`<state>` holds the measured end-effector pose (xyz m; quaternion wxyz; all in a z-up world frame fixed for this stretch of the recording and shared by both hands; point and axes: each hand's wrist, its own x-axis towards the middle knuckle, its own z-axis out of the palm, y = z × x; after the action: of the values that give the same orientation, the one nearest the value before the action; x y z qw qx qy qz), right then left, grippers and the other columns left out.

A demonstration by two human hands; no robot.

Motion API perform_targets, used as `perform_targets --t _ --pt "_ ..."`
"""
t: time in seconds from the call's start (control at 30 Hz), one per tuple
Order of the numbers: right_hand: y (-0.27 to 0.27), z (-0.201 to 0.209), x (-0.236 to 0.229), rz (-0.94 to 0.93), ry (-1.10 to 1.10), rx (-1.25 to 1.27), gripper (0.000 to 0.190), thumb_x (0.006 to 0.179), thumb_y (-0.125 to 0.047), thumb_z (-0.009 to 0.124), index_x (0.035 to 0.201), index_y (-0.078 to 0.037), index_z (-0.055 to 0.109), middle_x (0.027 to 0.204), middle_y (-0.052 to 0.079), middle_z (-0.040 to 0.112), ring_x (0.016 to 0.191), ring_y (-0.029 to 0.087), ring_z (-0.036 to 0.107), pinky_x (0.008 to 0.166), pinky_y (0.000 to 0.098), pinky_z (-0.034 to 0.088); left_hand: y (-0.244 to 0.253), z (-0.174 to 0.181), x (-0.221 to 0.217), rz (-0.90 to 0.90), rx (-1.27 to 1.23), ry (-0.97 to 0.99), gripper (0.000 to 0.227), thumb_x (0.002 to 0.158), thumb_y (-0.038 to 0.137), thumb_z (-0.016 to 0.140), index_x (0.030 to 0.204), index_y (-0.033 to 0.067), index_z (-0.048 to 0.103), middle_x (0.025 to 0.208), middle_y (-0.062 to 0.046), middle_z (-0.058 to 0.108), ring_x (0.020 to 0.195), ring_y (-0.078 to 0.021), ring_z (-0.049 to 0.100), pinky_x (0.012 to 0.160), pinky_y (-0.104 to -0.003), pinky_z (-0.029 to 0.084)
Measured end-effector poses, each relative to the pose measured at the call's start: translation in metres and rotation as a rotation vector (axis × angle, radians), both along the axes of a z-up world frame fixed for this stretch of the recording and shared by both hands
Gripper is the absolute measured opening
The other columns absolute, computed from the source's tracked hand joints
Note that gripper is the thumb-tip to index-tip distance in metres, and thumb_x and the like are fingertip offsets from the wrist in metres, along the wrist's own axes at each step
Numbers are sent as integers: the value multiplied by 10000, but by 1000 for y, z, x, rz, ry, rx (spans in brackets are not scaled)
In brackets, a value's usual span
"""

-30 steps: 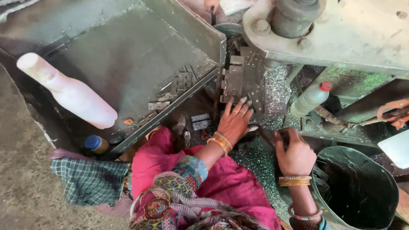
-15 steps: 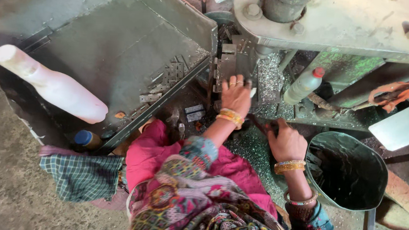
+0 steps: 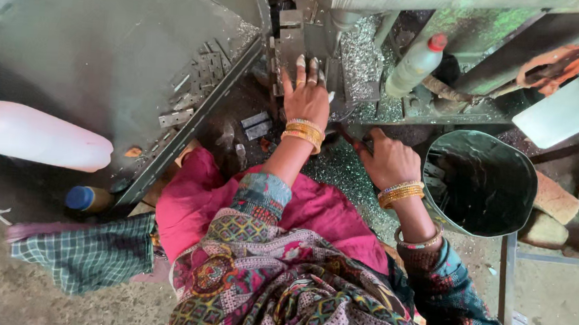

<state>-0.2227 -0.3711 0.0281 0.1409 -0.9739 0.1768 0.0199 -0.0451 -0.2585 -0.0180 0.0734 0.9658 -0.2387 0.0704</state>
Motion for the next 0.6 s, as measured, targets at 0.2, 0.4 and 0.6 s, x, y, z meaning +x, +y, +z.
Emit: perform_targets --t 0.2,0.4,0.6 --pt "-22 -89 -19 5 35 81 548 875 -504 677 1219 -82 618 903 239 732 853 450 715 715 565 550 17 3 1 18 53 -15 453 965 190 513 1385 55 616 1597 -85 441 1540 -306 236 1236 -597 41" --pt "-4 -149 -43 -40 69 252 436 955 -511 623 1050 -90 684 940 237 733 909 465 696 765 574 526 22 24 -5 -11 3 76 401 987 245 514 1335 94 647 1594 -68 436 1552 -311 220 1230 -623 28" --pt "-32 -122 -29 -43 183 168 451 928 -521 620 1078 -98 658 907 236 727 870 458 712 754 565 549 13 17 6 15 174 -47 567 819 263 611 1351 75 666 1609 -113 458 1563 -317 245 1268 -573 51"
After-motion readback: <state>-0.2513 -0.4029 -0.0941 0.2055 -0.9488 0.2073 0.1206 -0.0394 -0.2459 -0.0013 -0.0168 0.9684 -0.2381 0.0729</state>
